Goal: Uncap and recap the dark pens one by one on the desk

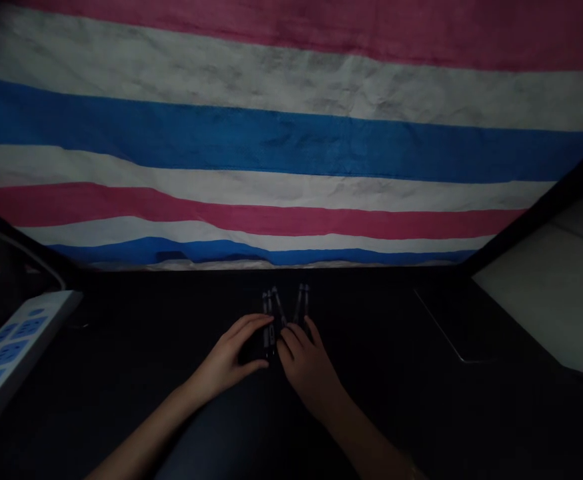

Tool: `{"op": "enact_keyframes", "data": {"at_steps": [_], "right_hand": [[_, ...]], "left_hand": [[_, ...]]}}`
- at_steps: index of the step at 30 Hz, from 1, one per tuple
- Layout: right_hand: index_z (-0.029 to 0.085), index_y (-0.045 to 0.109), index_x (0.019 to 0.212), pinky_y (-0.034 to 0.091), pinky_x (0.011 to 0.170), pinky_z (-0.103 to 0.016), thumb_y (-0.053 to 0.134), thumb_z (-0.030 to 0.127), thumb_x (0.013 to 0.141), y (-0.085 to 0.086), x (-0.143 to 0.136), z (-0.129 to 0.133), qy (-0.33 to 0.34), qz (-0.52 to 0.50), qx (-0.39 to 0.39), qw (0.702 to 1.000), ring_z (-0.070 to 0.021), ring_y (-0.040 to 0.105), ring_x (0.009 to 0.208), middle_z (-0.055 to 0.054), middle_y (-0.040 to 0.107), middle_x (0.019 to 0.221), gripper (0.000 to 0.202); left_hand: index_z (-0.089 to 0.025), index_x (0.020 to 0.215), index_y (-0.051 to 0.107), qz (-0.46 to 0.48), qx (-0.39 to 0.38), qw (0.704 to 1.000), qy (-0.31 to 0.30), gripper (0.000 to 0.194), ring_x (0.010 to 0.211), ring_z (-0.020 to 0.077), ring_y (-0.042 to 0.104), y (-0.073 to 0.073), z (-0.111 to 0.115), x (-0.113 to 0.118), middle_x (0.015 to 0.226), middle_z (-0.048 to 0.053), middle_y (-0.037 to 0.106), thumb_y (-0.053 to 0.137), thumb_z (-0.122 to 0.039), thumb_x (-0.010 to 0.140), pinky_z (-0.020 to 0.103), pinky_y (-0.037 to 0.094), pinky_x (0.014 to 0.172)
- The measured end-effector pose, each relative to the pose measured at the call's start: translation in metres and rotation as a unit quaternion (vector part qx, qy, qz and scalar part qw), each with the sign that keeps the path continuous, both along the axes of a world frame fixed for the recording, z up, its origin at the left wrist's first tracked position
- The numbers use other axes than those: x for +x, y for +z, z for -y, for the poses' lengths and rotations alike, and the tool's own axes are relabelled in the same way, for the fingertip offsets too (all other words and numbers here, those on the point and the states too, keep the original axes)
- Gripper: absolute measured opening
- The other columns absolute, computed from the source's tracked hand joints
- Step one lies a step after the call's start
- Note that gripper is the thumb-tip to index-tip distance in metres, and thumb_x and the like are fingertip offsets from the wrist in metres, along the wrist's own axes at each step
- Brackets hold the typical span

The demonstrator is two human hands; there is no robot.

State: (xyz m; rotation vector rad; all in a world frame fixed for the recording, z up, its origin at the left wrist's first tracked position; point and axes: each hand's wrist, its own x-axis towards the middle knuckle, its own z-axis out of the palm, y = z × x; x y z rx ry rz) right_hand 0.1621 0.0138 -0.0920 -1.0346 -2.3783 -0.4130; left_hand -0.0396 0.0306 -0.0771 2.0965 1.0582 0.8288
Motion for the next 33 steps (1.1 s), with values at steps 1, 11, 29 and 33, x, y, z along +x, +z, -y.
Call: {"op": "enact_keyframes", "data": {"at_steps": [1,11,29,33], "right_hand": [[0.012,0.066,0.097,0.038,0.101,-0.049,0.040,0.008,0.093,0.000,0.000,0.000,0.002,0.000,-0.001,1.000,-0.0224,0.060,0.101,-0.009,0.069,0.100,0.027],[0.012,0.067,0.091,0.046,0.095,-0.045,0.044,0.002,0.089,0.004,-0.001,-0.001,0.046,-0.009,0.000,0.999,-0.0204,0.058,0.091,-0.007,0.068,0.091,0.025],[0.024,0.061,0.101,0.056,0.073,-0.032,0.043,0.012,0.092,0.018,0.007,0.011,0.001,-0.266,-0.077,0.961,-0.0174,0.063,0.085,-0.005,0.064,0.093,0.023],[0.023,0.057,0.097,0.058,0.063,-0.029,0.051,0.010,0.088,0.026,0.010,0.020,-0.030,-0.434,-0.073,0.898,-0.0163,0.065,0.078,-0.006,0.059,0.095,0.017]], "left_hand": [[-0.032,0.133,0.043,0.001,0.002,1.000,0.001,0.065,0.123,0.0268,0.046,0.000,0.000,0.000,0.131,0.007,0.049,0.072,-0.022,0.076,0.048,0.039,0.104],[-0.029,0.131,0.044,0.020,0.011,1.000,0.012,0.061,0.117,0.0254,0.051,0.000,-0.001,0.000,0.125,0.008,0.052,0.069,-0.018,0.077,0.045,0.044,0.099],[-0.024,0.123,0.052,0.081,-0.005,0.994,0.077,0.045,0.102,0.0226,0.058,0.007,0.004,0.006,0.113,0.007,0.060,0.060,-0.016,0.079,0.038,0.048,0.089],[-0.019,0.109,0.059,0.192,-0.079,0.962,0.180,0.028,0.079,0.0168,0.061,0.010,0.005,0.008,0.094,0.006,0.064,0.059,-0.023,0.082,0.029,0.049,0.069]]}}
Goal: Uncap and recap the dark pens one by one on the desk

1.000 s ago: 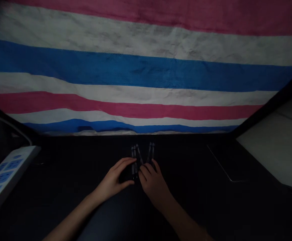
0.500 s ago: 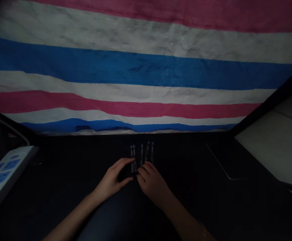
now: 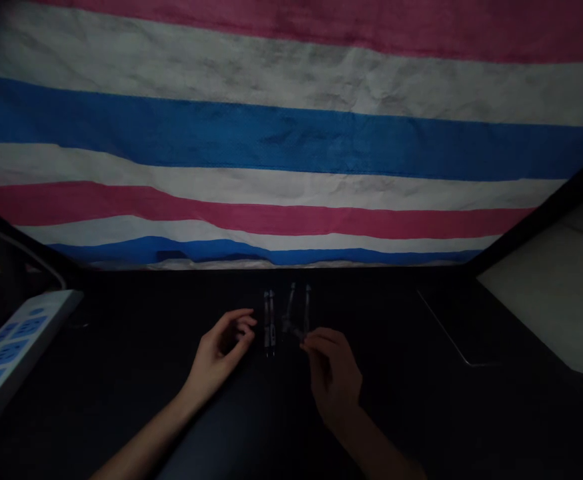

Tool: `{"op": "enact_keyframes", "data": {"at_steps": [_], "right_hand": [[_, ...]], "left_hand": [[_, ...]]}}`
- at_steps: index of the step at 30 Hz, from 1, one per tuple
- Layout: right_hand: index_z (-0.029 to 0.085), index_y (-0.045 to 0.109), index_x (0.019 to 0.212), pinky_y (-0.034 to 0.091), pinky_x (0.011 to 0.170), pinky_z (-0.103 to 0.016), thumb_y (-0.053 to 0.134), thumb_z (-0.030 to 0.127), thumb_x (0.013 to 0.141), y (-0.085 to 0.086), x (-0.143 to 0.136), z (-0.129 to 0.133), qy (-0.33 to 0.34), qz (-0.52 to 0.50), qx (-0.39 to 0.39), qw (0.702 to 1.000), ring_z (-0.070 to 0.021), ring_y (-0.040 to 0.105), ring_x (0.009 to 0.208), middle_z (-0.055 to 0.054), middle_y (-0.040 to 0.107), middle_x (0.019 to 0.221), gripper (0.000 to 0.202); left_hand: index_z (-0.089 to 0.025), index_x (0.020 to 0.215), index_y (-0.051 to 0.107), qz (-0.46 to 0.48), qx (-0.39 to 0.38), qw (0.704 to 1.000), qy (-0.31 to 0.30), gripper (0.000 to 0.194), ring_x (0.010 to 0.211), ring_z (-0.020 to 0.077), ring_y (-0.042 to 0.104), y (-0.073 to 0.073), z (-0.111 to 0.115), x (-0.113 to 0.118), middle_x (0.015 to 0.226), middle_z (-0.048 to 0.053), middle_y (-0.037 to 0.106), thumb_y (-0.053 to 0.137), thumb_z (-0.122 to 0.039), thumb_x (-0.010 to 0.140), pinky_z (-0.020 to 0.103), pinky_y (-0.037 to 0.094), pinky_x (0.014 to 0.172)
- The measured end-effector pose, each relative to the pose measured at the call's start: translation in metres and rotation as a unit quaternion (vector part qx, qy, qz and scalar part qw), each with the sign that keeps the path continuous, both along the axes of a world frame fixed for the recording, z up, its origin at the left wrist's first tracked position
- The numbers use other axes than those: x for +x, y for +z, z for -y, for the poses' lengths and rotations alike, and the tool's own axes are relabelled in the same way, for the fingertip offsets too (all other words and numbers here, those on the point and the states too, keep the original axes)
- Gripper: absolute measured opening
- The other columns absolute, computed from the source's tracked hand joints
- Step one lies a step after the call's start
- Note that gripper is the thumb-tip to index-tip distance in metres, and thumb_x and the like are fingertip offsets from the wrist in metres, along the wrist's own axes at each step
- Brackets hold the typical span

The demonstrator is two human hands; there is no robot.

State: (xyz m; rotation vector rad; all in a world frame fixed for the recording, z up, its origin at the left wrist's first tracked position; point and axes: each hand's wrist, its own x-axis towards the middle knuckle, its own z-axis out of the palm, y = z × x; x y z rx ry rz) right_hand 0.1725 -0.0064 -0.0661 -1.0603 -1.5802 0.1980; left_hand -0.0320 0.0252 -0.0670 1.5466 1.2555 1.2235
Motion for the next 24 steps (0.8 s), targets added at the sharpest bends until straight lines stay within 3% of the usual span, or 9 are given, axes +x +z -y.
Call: {"op": "enact_keyframes", "data": {"at_steps": [2,5,9,12,14,18,21,24], "right_hand": [[0.022,0.057,0.094,0.058,0.061,-0.029,0.055,0.013,0.086,0.004,0.000,0.006,-0.013,-0.095,-0.030,0.995,-0.0156,0.065,0.074,-0.005,0.058,0.095,0.013],[0.022,0.056,0.090,0.057,0.063,-0.028,0.060,0.016,0.084,0.007,-0.004,0.013,-0.016,-0.180,-0.071,0.981,-0.0157,0.066,0.074,-0.005,0.057,0.094,0.009],[0.020,0.053,0.079,0.055,0.062,-0.026,0.061,0.019,0.083,0.008,-0.013,0.018,0.106,-0.231,-0.199,0.947,-0.0141,0.067,0.069,-0.002,0.056,0.087,0.008],[0.020,0.051,0.079,0.055,0.062,-0.028,0.064,0.021,0.080,0.004,-0.020,0.018,0.219,-0.283,-0.351,0.866,-0.0133,0.066,0.064,0.001,0.053,0.082,0.013],[0.020,0.052,0.086,0.055,0.058,-0.028,0.066,0.025,0.078,0.000,-0.023,0.019,0.265,-0.334,-0.455,0.782,-0.0113,0.064,0.059,0.002,0.055,0.084,0.016],[0.016,0.055,0.103,0.054,0.044,-0.028,0.051,0.051,0.086,-0.012,-0.024,0.021,0.338,-0.390,-0.588,0.623,-0.0102,0.061,0.049,-0.006,0.062,0.094,0.038],[0.010,0.059,0.092,0.044,0.032,-0.019,0.046,0.057,0.087,-0.020,-0.023,0.023,0.380,-0.355,-0.635,0.571,-0.0085,0.054,0.035,-0.005,0.064,0.069,0.049],[0.009,0.061,0.083,0.036,0.030,-0.014,0.055,0.053,0.083,-0.022,-0.022,0.023,0.386,-0.329,-0.646,0.571,-0.0066,0.051,0.032,-0.001,0.061,0.056,0.045]], "left_hand": [[-0.017,0.103,0.062,0.055,-0.049,0.997,0.010,0.024,0.070,0.0143,0.059,0.002,0.001,0.001,0.085,0.004,0.064,0.059,-0.029,0.082,0.027,0.047,0.064],[-0.013,0.105,0.063,0.138,-0.136,0.980,-0.032,0.036,0.056,0.0114,0.053,0.003,0.004,0.006,0.073,0.002,0.062,0.062,-0.040,0.080,0.024,0.042,0.053],[-0.010,0.102,0.064,0.256,-0.201,0.945,-0.035,0.045,0.045,0.0080,0.042,0.001,0.007,0.013,0.061,-0.001,0.055,0.062,-0.049,0.079,0.022,0.031,0.046],[-0.011,0.092,0.066,0.282,-0.195,0.939,-0.001,0.037,0.043,0.0057,0.034,0.000,0.007,0.012,0.053,-0.005,0.047,0.061,-0.046,0.082,0.021,0.024,0.045],[-0.012,0.087,0.066,0.291,-0.195,0.937,0.005,0.034,0.042,0.0054,0.032,-0.001,0.007,0.010,0.051,-0.006,0.044,0.061,-0.045,0.083,0.021,0.021,0.046],[-0.012,0.080,0.065,0.323,-0.215,0.921,-0.024,0.033,0.040,0.0053,0.030,-0.003,0.007,0.008,0.048,-0.006,0.043,0.061,-0.044,0.081,0.022,0.020,0.046],[-0.011,0.077,0.064,0.318,-0.224,0.920,-0.044,0.032,0.040,0.0047,0.029,-0.003,0.009,0.010,0.047,-0.006,0.042,0.062,-0.043,0.081,0.022,0.018,0.046],[-0.011,0.076,0.063,0.303,-0.225,0.924,-0.062,0.032,0.040,0.0041,0.025,-0.003,0.011,0.011,0.045,-0.007,0.037,0.061,-0.042,0.083,0.022,0.014,0.045]]}}
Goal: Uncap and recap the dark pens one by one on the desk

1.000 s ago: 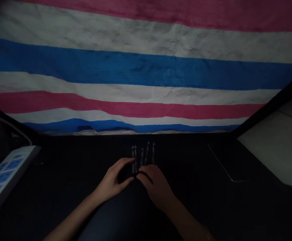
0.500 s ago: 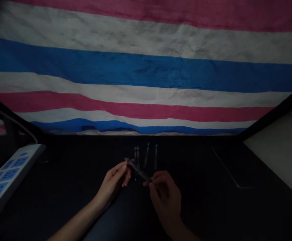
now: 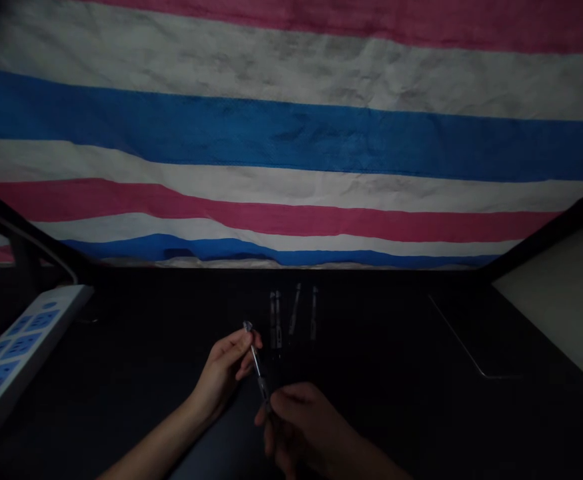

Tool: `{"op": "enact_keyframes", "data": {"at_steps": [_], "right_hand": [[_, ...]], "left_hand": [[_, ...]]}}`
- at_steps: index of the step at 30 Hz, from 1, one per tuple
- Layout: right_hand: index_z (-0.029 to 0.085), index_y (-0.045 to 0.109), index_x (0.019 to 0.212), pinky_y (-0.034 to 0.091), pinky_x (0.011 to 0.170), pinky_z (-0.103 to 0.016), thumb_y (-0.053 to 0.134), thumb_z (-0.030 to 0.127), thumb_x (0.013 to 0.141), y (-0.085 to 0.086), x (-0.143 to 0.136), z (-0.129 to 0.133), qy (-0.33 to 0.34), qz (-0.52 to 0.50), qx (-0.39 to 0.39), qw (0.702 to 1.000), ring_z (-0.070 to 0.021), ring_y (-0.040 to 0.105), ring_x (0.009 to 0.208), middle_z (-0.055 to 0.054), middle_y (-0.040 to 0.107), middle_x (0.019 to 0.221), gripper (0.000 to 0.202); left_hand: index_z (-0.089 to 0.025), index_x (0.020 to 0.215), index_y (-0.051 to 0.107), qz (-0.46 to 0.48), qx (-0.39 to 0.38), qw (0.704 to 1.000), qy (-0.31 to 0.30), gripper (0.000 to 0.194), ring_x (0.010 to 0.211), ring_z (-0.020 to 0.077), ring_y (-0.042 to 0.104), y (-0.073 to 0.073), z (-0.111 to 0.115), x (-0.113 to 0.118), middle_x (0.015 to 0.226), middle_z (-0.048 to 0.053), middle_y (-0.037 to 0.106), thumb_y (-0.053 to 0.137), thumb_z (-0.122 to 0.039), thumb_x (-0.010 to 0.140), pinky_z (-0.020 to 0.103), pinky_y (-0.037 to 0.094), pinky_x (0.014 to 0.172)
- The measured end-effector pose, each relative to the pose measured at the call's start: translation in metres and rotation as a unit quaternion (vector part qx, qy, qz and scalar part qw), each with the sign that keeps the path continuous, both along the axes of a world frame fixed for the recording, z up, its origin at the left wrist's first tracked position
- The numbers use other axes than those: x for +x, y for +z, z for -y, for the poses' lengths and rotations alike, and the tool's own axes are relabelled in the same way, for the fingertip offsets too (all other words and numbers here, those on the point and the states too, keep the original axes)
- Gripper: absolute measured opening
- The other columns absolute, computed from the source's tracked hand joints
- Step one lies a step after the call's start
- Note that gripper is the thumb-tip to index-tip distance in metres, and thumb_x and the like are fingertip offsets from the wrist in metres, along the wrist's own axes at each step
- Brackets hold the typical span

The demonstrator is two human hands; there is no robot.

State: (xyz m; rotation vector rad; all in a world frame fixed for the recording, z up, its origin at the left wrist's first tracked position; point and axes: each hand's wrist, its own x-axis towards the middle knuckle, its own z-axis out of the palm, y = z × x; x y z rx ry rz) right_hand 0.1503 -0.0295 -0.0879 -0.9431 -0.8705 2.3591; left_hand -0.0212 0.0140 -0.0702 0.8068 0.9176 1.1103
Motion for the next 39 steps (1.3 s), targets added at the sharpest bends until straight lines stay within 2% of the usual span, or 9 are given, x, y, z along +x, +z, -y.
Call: {"op": "enact_keyframes", "data": {"at_steps": [12,17,22,26,28,31,33,37,39], "right_hand": [[0.010,0.060,0.072,0.031,0.029,-0.015,0.067,0.047,0.072,0.012,0.003,-0.003,-0.039,0.117,0.040,0.992,-0.0081,0.051,0.031,0.001,0.058,0.047,0.038],[0.017,0.045,0.068,0.036,0.031,-0.015,0.074,0.040,0.067,0.020,-0.001,0.000,-0.082,0.168,0.086,0.979,-0.0107,0.055,0.033,0.003,0.061,0.046,0.036],[0.019,0.041,0.073,0.040,0.032,-0.017,0.078,0.037,0.063,0.020,-0.002,0.000,-0.056,0.153,0.083,0.983,-0.0131,0.057,0.034,0.003,0.061,0.047,0.042],[0.014,0.052,0.096,0.048,0.040,-0.020,0.060,0.052,0.080,0.016,0.001,-0.002,-0.036,0.075,0.072,0.994,-0.0169,0.067,0.051,-0.007,0.069,0.074,0.043],[0.011,0.056,0.097,0.049,0.043,-0.021,0.049,0.054,0.087,0.014,0.002,-0.002,-0.031,0.063,0.072,0.995,-0.0167,0.069,0.056,-0.009,0.068,0.078,0.045],[0.012,0.054,0.086,0.049,0.044,-0.020,0.060,0.046,0.083,0.011,0.004,-0.003,-0.031,0.063,0.082,0.994,-0.0161,0.068,0.054,-0.005,0.066,0.070,0.034],[0.014,0.051,0.090,0.048,0.043,-0.020,0.067,0.042,0.078,0.010,0.004,-0.003,-0.034,0.057,0.078,0.995,-0.0161,0.067,0.054,-0.003,0.066,0.074,0.034],[0.012,0.053,0.096,0.048,0.043,-0.021,0.051,0.053,0.087,0.009,0.004,-0.003,-0.018,0.061,0.058,0.996,-0.0157,0.067,0.053,-0.008,0.067,0.078,0.042],[0.012,0.054,0.091,0.048,0.044,-0.021,0.054,0.050,0.086,0.009,0.005,-0.003,-0.012,0.064,0.067,0.996,-0.0157,0.067,0.055,-0.007,0.066,0.078,0.039]], "left_hand": [[-0.012,0.074,0.062,0.066,0.010,0.998,-0.007,0.033,0.037,0.0035,0.021,0.001,0.005,0.000,0.041,-0.008,0.037,0.065,-0.044,0.079,0.020,0.015,0.042],[-0.012,0.073,0.062,0.017,0.035,0.999,-0.008,0.030,0.036,0.0039,0.022,0.001,0.006,-0.001,0.039,-0.008,0.037,0.064,-0.042,0.080,0.021,0.014,0.042],[-0.013,0.075,0.063,-0.025,0.062,0.998,-0.020,0.032,0.036,0.0052,0.027,0.001,0.004,-0.001,0.041,-0.007,0.041,0.060,-0.044,0.083,0.022,0.017,0.043],[-0.014,0.078,0.062,-0.039,0.063,0.997,-0.019,0.033,0.039,0.0067,0.029,-0.001,0.001,0.000,0.042,-0.007,0.041,0.056,-0.046,0.085,0.022,0.021,0.046],[-0.014,0.078,0.062,-0.047,0.065,0.997,-0.014,0.034,0.039,0.0073,0.029,-0.002,0.000,-0.001,0.042,-0.007,0.040,0.056,-0.047,0.085,0.023,0.022,0.046],[-0.014,0.078,0.061,-0.050,0.061,0.997,-0.012,0.036,0.040,0.0077,0.029,-0.003,0.000,-0.001,0.043,-0.007,0.040,0.055,-0.048,0.085,0.023,0.021,0.046],[-0.014,0.079,0.061,-0.048,0.061,0.997,-0.011,0.036,0.040,0.0076,0.029,-0.005,-0.001,-0.001,0.044,-0.007,0.040,0.054,-0.048,0.086,0.023,0.021,0.046],[-0.013,0.080,0.061,-0.048,0.063,0.997,-0.005,0.035,0.041,0.0074,0.029,-0.007,-0.002,-0.001,0.044,-0.007,0.040,0.054,-0.048,0.086,0.023,0.022,0.048],[-0.013,0.080,0.061,-0.048,0.059,0.997,-0.009,0.035,0.041,0.0075,0.029,-0.008,-0.002,-0.001,0.044,-0.007,0.040,0.054,-0.047,0.086,0.023,0.021,0.048]]}}
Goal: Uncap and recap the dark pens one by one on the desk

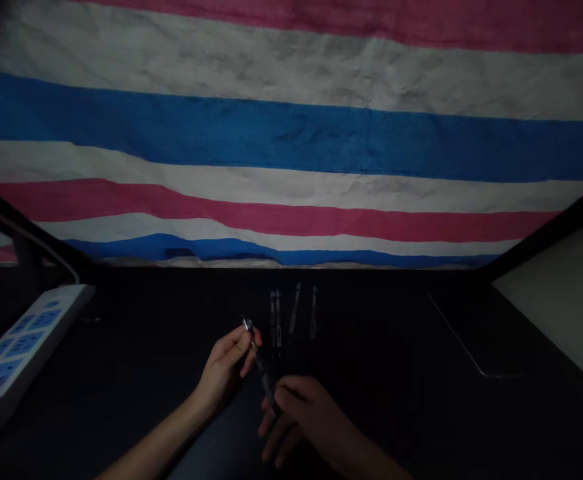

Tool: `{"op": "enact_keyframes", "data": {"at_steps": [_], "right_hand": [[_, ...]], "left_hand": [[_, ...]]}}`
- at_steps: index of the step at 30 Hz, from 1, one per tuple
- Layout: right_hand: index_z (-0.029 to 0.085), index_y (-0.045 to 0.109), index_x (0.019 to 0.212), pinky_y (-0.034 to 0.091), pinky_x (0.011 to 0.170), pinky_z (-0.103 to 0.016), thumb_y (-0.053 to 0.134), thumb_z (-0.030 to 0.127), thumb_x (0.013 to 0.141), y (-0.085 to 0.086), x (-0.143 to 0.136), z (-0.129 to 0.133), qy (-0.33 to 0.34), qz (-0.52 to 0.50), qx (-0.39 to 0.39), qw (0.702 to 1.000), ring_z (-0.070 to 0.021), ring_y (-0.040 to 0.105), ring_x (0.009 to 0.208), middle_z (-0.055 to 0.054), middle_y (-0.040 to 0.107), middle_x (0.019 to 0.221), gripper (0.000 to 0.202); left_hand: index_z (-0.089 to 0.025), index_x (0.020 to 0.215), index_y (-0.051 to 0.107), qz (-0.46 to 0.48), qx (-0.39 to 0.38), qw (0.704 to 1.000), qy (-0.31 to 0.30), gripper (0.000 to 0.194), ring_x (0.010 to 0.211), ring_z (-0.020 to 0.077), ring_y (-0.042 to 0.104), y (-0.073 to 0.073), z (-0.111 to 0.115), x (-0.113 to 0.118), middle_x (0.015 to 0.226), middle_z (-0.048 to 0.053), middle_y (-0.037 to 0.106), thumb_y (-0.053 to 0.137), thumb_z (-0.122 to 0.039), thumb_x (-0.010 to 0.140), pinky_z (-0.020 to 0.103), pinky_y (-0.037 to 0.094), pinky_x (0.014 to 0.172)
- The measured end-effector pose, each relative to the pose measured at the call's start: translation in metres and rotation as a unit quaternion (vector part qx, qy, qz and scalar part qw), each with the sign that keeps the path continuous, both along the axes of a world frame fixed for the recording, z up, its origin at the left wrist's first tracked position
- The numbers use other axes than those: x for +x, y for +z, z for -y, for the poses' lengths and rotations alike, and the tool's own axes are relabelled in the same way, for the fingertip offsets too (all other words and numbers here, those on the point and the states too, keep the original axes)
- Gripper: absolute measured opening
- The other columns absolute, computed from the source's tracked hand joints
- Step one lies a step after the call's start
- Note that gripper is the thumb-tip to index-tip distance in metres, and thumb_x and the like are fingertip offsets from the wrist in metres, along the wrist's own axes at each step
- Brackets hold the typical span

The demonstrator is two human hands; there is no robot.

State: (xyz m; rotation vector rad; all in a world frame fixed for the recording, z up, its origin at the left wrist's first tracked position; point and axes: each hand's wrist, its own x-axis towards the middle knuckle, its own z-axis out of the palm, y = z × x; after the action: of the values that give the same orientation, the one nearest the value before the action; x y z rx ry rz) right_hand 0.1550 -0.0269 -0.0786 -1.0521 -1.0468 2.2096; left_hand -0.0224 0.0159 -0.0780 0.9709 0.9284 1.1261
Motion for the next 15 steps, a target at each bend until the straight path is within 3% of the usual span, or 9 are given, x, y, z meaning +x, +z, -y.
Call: {"op": "enact_keyframes", "data": {"at_steps": [3,7,11,15], "right_hand": [[0.015,0.051,0.095,0.049,0.046,-0.022,0.062,0.046,0.082,0.0011,-0.0001,0.0006,-0.004,0.000,0.006,1.000,-0.0166,0.068,0.059,-0.006,0.067,0.082,0.035],[0.012,0.053,0.094,0.049,0.046,-0.022,0.049,0.052,0.087,0.0033,-0.0018,0.0011,0.002,0.015,0.010,1.000,-0.0154,0.067,0.057,-0.008,0.067,0.078,0.040],[0.016,0.048,0.093,0.049,0.046,-0.022,0.062,0.048,0.080,0.0014,-0.0023,0.0012,0.011,0.013,0.025,1.000,-0.0156,0.067,0.056,-0.005,0.067,0.078,0.038],[0.013,0.051,0.095,0.049,0.045,-0.022,0.047,0.056,0.087,-0.0017,-0.0017,0.0016,0.012,0.006,0.006,1.000,-0.0153,0.067,0.054,-0.008,0.068,0.078,0.044]], "left_hand": [[-0.013,0.080,0.061,-0.001,-0.004,1.000,0.000,0.035,0.041,0.0073,0.029,0.0003,0.0000,0.0002,0.043,-0.007,0.041,0.054,-0.047,0.086,0.023,0.020,0.047],[-0.013,0.079,0.061,-0.006,-0.006,1.000,0.005,0.036,0.041,0.0069,0.029,0.0017,0.0004,0.0006,0.044,-0.007,0.041,0.055,-0.048,0.085,0.023,0.020,0.047],[-0.013,0.079,0.061,-0.004,-0.005,1.000,0.002,0.036,0.041,0.0069,0.030,0.0010,0.0000,0.0002,0.044,-0.007,0.041,0.054,-0.048,0.086,0.023,0.021,0.047],[-0.014,0.081,0.060,-0.003,-0.005,1.000,0.001,0.035,0.041,0.0069,0.030,-0.0003,-0.0007,-0.0004,0.044,-0.007,0.041,0.054,-0.047,0.086,0.023,0.021,0.047]]}}
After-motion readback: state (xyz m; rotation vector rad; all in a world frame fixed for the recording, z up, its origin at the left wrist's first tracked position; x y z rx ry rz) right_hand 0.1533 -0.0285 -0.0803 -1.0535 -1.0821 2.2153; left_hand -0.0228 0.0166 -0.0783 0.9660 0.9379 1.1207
